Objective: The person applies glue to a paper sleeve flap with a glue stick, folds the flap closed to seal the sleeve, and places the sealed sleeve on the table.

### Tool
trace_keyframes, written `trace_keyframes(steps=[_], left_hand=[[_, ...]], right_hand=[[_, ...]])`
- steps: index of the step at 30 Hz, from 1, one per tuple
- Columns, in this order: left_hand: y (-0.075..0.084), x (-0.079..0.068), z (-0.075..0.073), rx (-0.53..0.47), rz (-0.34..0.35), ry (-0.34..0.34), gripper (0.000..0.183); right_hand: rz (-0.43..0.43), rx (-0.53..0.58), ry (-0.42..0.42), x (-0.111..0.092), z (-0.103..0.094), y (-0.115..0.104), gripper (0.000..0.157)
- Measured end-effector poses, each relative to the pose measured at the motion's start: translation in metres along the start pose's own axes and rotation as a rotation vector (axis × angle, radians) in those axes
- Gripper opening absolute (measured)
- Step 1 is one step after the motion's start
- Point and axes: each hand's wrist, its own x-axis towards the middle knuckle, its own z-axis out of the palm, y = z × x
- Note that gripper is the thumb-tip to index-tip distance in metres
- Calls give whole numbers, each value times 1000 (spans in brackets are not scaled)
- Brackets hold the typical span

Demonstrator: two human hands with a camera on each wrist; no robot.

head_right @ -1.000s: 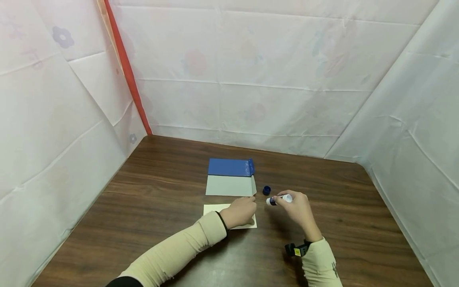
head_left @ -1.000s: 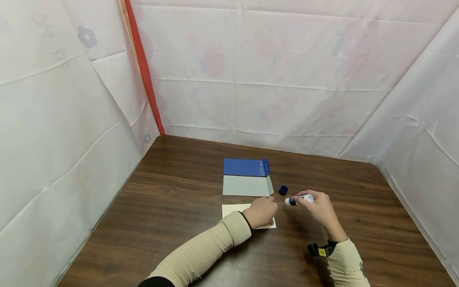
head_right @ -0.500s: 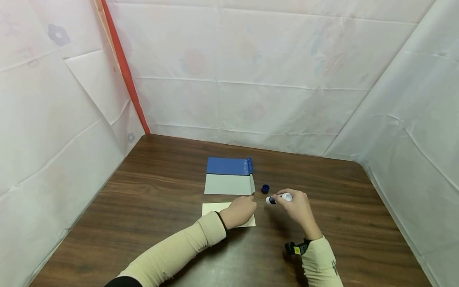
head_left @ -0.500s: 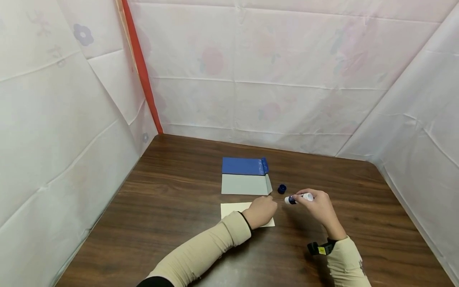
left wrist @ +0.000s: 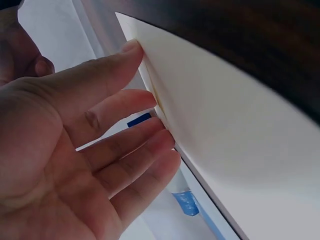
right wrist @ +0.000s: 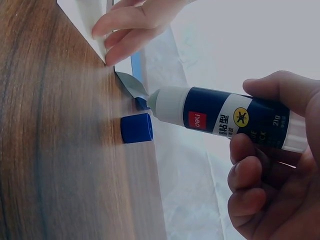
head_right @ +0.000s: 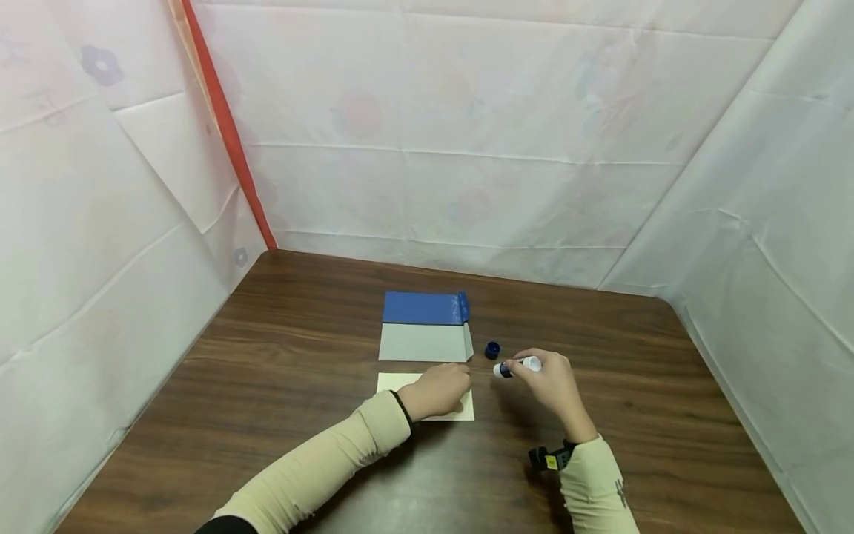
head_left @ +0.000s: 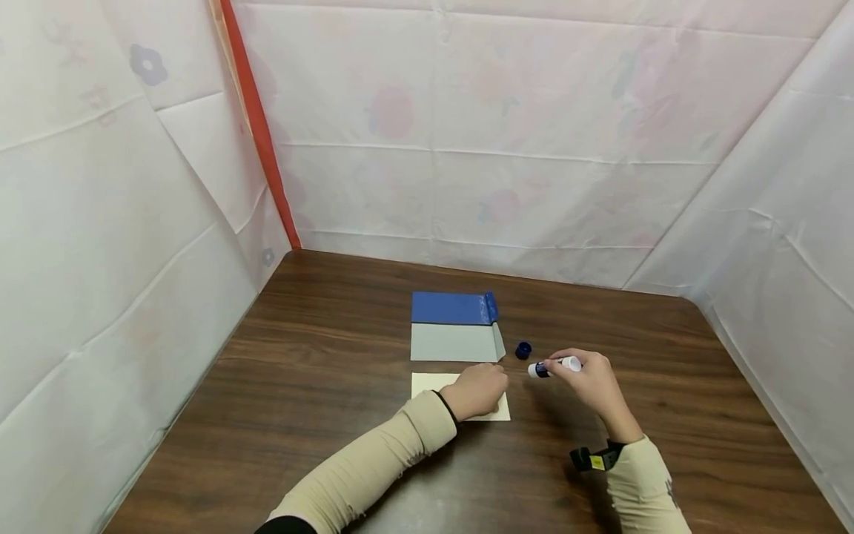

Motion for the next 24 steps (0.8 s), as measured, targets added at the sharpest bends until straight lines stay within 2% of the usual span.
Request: trace_keyframes(steps=[5, 13, 24], left_hand=[[-6, -1, 0, -36, 16, 9, 12], [-15, -1, 2, -94, 14, 1, 16], [-24, -6, -5, -186, -34, -19, 24]], right_hand=[[-16, -6, 5, 2, 1, 1, 28], [-46, -15, -4, 5, 5, 1, 27], [-11, 2, 7, 7, 5, -1, 30]])
